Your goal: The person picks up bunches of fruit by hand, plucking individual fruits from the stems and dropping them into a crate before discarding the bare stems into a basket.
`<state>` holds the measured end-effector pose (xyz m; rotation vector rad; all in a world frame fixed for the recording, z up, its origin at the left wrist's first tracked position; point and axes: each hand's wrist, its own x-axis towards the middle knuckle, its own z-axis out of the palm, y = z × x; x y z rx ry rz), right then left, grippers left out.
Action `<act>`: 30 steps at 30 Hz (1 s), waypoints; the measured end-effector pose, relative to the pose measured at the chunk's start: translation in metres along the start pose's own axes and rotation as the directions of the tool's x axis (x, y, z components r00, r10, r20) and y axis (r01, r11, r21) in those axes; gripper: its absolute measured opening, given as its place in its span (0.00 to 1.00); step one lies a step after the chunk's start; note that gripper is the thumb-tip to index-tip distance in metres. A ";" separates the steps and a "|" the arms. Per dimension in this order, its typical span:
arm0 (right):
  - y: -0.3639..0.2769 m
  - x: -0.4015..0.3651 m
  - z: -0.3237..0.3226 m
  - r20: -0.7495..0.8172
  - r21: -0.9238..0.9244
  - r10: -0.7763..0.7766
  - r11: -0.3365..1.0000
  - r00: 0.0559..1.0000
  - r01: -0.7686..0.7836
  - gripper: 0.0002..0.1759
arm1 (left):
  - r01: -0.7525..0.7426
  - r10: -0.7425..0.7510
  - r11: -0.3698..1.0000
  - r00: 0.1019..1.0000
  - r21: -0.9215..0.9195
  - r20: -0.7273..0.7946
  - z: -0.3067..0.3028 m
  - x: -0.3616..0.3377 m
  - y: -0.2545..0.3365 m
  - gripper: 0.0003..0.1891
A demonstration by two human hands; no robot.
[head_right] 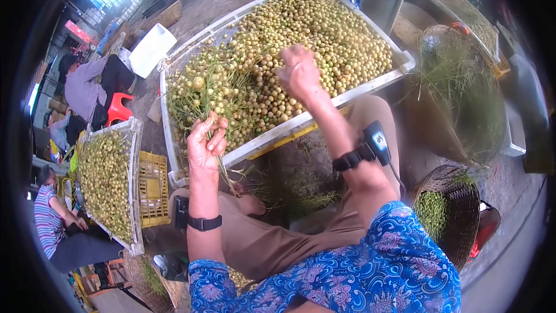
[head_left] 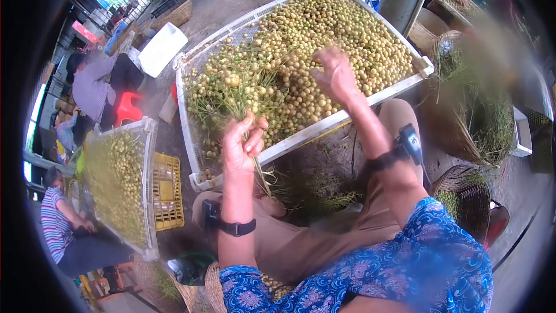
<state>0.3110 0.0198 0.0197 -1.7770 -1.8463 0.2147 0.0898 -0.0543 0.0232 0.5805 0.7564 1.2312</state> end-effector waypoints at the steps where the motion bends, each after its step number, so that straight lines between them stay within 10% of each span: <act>1: -0.005 -0.009 0.000 0.233 0.387 0.032 0.914 0.972 -0.123 0.14 | 0.005 -0.005 1.000 0.999 0.001 0.037 0.000 0.000 -0.001 0.08; 3: -0.017 -0.033 0.010 0.514 0.767 -0.231 0.555 0.826 -0.321 0.15 | 0.007 -0.010 0.999 0.997 0.047 0.070 -0.001 0.000 -0.004 0.09; 6: -0.036 -0.058 0.040 0.482 0.876 -0.299 0.136 0.824 -0.463 0.14 | 0.027 -0.031 0.999 0.993 0.040 0.112 0.000 0.000 -0.010 0.09; 18: -0.042 -0.065 0.040 0.396 0.912 -0.316 0.022 0.862 -0.411 0.07 | 0.045 0.003 0.944 0.989 0.327 -0.145 0.009 -0.004 -0.006 0.14; 20: -0.032 -0.067 0.039 0.396 0.894 -0.341 -0.071 0.853 -0.443 0.06 | 0.057 -0.030 0.958 0.995 0.282 -0.099 0.009 -0.005 -0.004 0.12; 23: -0.012 -0.075 0.056 0.424 0.557 -0.412 -0.583 0.806 -0.591 0.10 | 0.079 -0.068 0.973 0.996 0.219 -0.056 0.009 -0.006 -0.004 0.12; 30: -0.040 -0.076 0.060 0.530 0.700 -0.307 -0.368 0.791 -0.612 0.09 | 0.163 -0.167 0.974 0.986 0.160 0.011 0.006 -0.004 -0.011 0.12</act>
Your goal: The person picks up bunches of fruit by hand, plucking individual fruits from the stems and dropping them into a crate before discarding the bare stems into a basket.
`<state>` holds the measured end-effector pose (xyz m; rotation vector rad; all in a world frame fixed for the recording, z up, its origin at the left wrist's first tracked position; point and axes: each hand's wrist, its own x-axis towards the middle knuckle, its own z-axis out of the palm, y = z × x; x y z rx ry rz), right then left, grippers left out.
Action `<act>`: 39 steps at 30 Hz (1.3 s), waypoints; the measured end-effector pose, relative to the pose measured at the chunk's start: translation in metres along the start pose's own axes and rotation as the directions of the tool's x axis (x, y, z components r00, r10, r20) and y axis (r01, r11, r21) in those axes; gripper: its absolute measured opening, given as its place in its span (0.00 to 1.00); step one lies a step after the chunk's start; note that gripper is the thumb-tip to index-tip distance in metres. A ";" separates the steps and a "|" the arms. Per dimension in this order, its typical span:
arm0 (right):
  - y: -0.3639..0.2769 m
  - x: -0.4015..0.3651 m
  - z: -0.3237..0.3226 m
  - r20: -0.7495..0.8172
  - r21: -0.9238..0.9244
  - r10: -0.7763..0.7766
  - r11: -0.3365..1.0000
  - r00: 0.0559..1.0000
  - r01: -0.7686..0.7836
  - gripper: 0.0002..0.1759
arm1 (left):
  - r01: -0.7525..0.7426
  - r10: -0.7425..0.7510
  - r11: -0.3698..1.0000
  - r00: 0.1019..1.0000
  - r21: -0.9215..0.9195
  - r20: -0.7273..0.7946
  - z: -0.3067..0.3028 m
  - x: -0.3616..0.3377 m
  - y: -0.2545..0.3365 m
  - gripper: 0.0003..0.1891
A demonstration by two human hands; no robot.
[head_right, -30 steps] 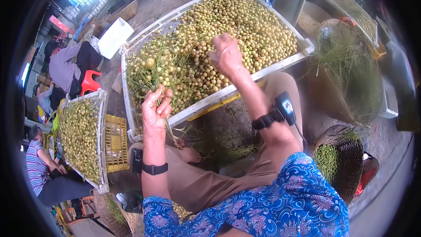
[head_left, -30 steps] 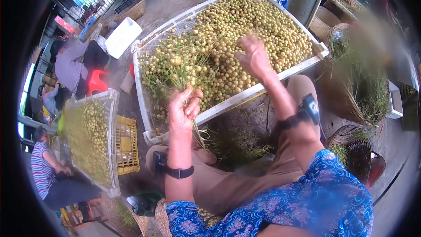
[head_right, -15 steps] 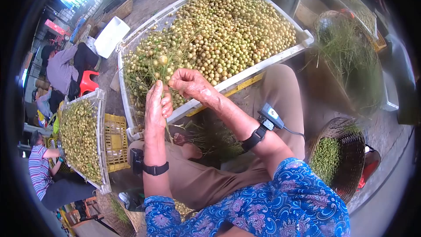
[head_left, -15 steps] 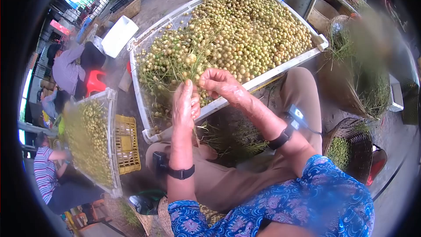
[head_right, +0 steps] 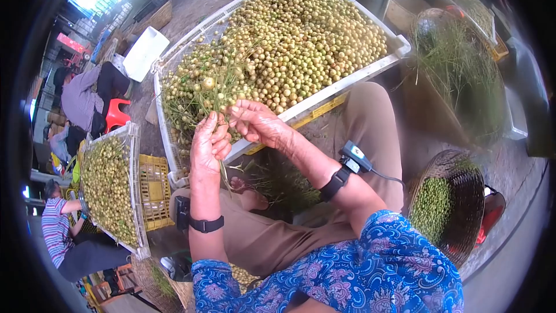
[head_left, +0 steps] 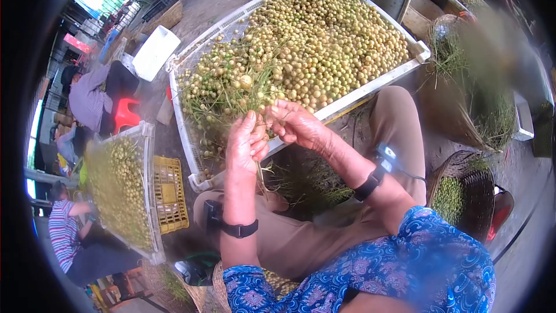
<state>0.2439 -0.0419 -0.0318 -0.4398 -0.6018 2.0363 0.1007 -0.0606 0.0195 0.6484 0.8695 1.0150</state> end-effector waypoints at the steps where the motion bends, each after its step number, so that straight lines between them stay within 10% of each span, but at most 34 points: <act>1: 0.000 0.001 -0.003 -0.001 0.003 -0.004 1.000 1.000 0.004 0.09 | 0.015 -0.015 1.000 1.000 0.002 0.019 0.000 0.000 -0.001 0.12; 20: -0.013 0.001 -0.019 -0.235 -0.006 -0.216 0.975 0.948 0.221 0.04 | 0.059 -0.059 0.998 0.996 0.004 0.067 0.001 -0.001 -0.001 0.12; 24: -0.003 -0.010 -0.015 -0.040 0.009 0.054 0.999 0.998 -0.054 0.08 | 0.024 -0.025 0.997 1.000 0.074 0.009 0.005 -0.002 0.003 0.10; 30: 0.000 -0.008 0.007 -0.041 0.023 -0.051 0.998 0.998 0.052 0.05 | 0.007 0.010 0.963 0.998 0.269 -0.063 0.011 -0.003 -0.003 0.08; 39: -0.005 -0.012 -0.027 0.221 0.240 -0.028 0.970 0.975 -0.026 0.12 | 0.043 -0.042 0.998 0.999 0.047 -0.015 0.000 -0.001 0.006 0.09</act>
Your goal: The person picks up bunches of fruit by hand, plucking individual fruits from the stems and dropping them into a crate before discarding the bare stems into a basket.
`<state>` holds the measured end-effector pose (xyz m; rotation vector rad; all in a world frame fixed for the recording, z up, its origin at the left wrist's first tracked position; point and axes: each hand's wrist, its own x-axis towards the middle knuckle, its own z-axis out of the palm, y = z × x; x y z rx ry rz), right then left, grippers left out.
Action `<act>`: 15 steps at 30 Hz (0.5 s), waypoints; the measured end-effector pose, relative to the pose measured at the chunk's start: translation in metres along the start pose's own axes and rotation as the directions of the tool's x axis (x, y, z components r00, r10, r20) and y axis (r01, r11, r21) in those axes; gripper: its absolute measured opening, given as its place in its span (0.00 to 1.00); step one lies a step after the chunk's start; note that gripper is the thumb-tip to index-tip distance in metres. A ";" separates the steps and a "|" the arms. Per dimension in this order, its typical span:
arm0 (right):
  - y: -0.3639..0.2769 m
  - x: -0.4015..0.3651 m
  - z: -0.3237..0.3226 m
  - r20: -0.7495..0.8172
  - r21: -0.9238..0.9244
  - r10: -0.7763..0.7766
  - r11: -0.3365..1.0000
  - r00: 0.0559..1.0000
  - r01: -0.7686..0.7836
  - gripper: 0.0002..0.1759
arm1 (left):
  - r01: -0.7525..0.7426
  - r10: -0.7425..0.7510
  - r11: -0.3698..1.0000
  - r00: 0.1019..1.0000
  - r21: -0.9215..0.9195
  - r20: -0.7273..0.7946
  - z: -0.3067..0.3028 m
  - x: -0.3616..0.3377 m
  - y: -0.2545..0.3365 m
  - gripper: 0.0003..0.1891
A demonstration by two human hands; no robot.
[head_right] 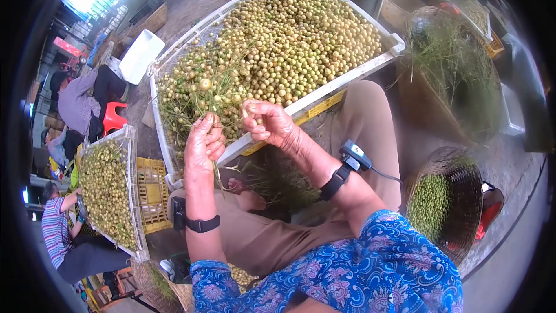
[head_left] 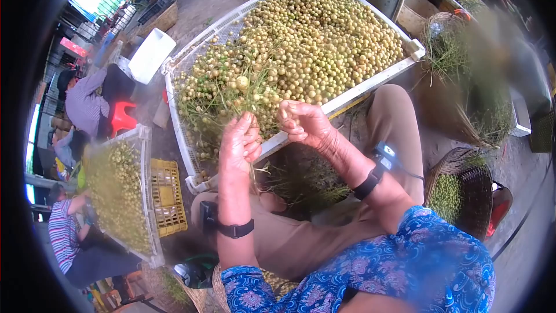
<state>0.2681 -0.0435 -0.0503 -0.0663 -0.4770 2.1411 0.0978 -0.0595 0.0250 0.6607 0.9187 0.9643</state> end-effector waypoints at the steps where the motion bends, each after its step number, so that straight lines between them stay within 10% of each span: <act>1: -0.004 -0.001 0.003 0.017 -0.004 -0.018 1.000 1.000 0.019 0.12 | -0.013 0.013 1.000 1.000 0.006 -0.012 0.001 0.000 0.001 0.09; 4: -0.010 -0.003 0.014 -0.264 -0.088 -0.058 0.995 0.963 0.036 0.14 | -0.007 0.008 1.000 1.000 0.026 -0.009 0.002 -0.001 0.001 0.10; 15: -0.011 0.010 0.009 -0.421 -0.434 -0.471 0.855 0.776 0.284 0.12 | 0.061 -0.062 0.995 0.998 0.076 0.003 0.007 -0.002 -0.006 0.10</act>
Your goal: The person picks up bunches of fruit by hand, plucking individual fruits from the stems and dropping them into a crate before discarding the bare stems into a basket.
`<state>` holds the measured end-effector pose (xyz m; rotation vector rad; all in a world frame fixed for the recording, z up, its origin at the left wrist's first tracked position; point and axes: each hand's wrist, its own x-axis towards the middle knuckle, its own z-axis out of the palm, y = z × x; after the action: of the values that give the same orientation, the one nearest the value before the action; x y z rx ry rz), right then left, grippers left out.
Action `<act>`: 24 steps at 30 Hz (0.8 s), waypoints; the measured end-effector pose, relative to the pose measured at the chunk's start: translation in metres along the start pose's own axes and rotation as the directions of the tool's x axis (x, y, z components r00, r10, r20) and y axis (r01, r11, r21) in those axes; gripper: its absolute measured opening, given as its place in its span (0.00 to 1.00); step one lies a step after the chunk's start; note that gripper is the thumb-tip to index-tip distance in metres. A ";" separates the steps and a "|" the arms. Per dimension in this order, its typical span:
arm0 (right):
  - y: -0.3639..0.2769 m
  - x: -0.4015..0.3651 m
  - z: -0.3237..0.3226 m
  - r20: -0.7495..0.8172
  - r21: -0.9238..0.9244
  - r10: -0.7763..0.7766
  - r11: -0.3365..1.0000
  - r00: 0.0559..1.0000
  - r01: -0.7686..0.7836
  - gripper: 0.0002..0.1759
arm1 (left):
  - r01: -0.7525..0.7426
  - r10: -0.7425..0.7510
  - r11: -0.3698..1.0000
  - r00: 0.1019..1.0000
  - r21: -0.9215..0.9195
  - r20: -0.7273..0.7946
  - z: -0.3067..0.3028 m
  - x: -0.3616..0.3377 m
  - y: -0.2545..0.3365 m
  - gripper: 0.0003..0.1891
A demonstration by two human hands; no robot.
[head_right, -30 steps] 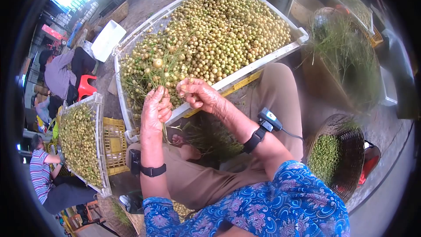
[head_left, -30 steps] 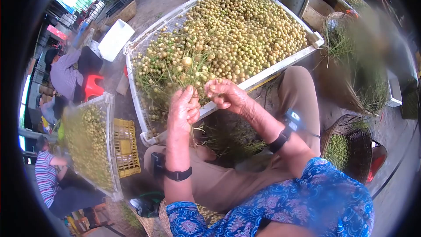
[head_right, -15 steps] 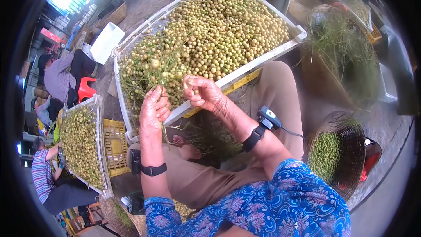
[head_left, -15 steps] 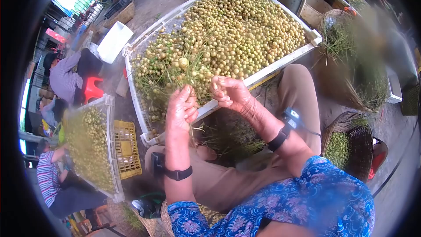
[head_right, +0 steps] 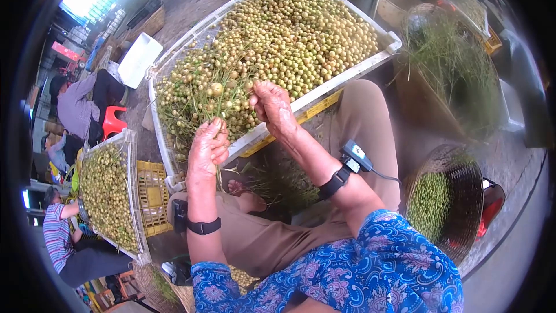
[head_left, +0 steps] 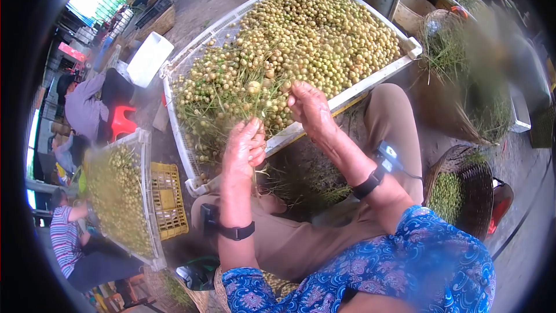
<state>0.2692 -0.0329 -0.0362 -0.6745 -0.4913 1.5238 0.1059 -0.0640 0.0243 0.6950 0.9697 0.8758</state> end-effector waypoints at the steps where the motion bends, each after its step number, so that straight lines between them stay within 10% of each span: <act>1: -0.002 0.000 0.002 -0.038 -0.010 -0.058 0.998 0.998 0.058 0.12 | 0.011 -0.011 1.000 1.000 -0.007 -0.001 0.002 0.001 -0.002 0.09; 4: -0.011 0.008 -0.013 -0.111 0.109 -0.054 0.992 0.992 0.066 0.10 | 0.017 -0.018 0.999 1.000 -0.030 -0.015 -0.001 0.001 -0.001 0.09; 12: -0.012 -0.010 -0.003 0.366 0.049 0.224 0.965 0.903 -0.259 0.17 | 0.005 -0.006 0.999 1.000 -0.048 -0.015 -0.003 0.000 0.001 0.09; 24: -0.008 -0.003 -0.016 0.336 0.394 0.209 0.854 0.918 -0.339 0.11 | -0.012 0.012 1.000 1.000 -0.016 0.022 -0.001 -0.005 0.004 0.10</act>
<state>0.2858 -0.0369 -0.0417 -0.1673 -0.2397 1.9408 0.1022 -0.0659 0.0290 0.6966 0.9394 0.8840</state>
